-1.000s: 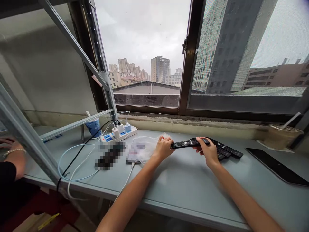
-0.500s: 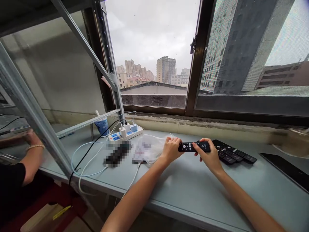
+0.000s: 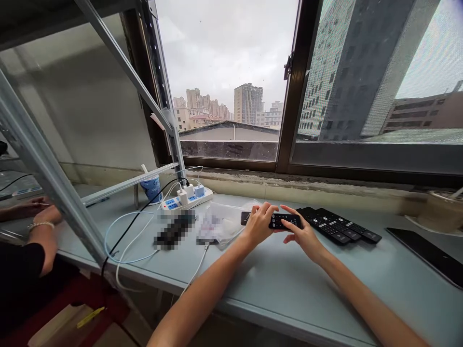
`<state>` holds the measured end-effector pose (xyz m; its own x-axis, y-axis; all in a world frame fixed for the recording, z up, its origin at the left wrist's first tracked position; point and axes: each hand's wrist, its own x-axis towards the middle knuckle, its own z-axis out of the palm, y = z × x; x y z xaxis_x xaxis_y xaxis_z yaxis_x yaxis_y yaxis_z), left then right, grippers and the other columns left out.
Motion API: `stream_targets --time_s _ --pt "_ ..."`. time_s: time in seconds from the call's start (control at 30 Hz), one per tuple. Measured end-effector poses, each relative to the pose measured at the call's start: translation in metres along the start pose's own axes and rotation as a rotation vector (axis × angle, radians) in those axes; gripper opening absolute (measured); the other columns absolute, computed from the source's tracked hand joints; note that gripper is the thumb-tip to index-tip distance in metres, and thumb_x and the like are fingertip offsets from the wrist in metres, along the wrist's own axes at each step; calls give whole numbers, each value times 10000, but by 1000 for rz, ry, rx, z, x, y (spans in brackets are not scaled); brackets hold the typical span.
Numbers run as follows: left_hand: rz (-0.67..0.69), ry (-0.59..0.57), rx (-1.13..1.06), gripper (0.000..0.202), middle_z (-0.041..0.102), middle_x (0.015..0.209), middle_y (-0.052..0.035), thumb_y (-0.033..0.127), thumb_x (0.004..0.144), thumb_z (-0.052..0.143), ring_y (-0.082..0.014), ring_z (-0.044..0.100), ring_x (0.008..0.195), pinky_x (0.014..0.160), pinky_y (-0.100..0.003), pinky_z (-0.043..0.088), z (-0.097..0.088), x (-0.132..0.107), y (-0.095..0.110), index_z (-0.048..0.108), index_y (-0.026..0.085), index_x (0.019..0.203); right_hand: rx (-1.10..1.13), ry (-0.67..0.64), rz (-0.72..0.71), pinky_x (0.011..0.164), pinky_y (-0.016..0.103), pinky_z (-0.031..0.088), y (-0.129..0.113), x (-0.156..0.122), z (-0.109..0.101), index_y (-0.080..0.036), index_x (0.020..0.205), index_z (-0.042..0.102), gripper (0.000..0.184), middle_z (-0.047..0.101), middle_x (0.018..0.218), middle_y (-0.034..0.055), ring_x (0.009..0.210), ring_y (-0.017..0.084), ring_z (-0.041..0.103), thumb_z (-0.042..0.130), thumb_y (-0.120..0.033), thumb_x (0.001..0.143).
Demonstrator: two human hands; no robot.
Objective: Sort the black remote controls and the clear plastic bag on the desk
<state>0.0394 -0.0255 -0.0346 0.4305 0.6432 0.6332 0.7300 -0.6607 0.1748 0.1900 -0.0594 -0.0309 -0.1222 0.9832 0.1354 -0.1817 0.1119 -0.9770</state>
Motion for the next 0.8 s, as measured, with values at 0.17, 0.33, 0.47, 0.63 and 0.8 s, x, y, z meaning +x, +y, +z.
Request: stream_targets --time_s 0.17,0.33,0.47,0.63,0.8 --pt "33 2 -28 573 510 1104 -57 450 710 649 -193 503 1038 886 -317 337 0 0 0 377 233 1165 85 -56 129 400 217 507 -5 -1 2 -293 1205 499 506 641 982 29 709 181 664 610 -315 712" --pt "38 -1 8 742 529 1117 -60 544 584 703 -230 492 1035 896 -353 335 -11 5 -14 402 216 1178 91 -5 62 459 239 529 -16 2 -13 -237 1146 542 432 642 879 21 628 147 642 605 -293 722" --pt "-58 -73 132 378 603 956 -27 458 703 650 -207 539 914 823 -332 357 -13 6 -27 537 211 966 121 28 89 442 236 514 -19 5 -24 -204 1076 575 348 633 794 23 578 134 608 570 -335 753" --pt "-16 -96 150 419 617 934 -24 567 730 570 -187 552 869 755 -294 368 -9 6 -27 552 203 939 186 -47 137 472 268 521 -19 4 -23 -200 1088 580 409 636 856 55 600 142 593 352 -454 862" --pt "72 -122 161 500 606 944 -32 614 721 536 -188 545 898 794 -298 363 -5 5 -19 545 193 990 197 -150 199 428 230 485 -19 1 -23 -288 1210 503 405 606 867 9 560 110 574 417 -437 843"
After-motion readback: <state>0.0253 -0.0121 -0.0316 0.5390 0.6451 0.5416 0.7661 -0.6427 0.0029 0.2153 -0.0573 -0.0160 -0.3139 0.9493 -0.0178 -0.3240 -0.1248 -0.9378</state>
